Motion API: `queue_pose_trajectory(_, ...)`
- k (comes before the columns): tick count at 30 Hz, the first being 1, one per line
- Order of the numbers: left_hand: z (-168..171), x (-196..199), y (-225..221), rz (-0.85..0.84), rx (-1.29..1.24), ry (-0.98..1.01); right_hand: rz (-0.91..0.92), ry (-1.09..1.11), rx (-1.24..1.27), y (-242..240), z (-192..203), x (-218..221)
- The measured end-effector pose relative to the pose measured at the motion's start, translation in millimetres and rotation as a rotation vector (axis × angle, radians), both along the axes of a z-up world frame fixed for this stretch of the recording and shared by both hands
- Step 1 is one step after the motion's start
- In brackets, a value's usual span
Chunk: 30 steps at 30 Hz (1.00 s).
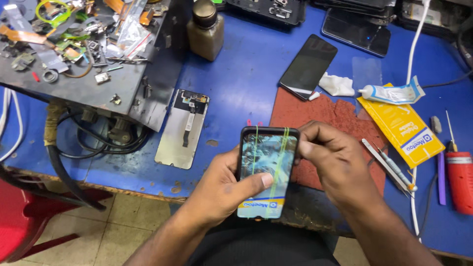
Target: The person cleans the internal frame of a mobile device using a cloth, applies adhesive from a tube to the perimeter, and secures a new screen component onto the frame using rubber bands to hold it in place.
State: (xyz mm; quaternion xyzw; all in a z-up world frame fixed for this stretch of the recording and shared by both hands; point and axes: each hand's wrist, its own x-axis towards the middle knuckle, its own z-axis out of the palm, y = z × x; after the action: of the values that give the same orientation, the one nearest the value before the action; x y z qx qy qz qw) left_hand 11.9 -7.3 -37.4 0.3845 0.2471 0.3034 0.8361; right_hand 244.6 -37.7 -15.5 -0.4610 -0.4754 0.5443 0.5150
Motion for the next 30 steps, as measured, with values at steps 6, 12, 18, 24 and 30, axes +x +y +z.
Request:
queue_pose_trajectory(6, -2, 5, -1, 0.043, 0.107, 0.104, 0.137, 0.855, -0.043, 0, 12, 11)
queue_pose_trajectory(12, 11, 6, -4, 0.055, 0.429, 0.127, 0.154, -0.059, 0.026, 2, 33, 20)
queue_pose_trajectory(18, 24, 18, -9, 0.276, 0.632, 0.364, 0.088, -0.246, -0.196, 10, 33, 0)
queue_pose_trajectory(24, 29, 43, -17, 0.636, 1.321, 0.878, -0.056, -0.440, -0.093, 11, 55, -31)
queue_pose_trajectory(30, 37, 14, 2, 0.353, 0.598, 0.162, 0.106, -0.998, 0.257, 8, 66, -4)
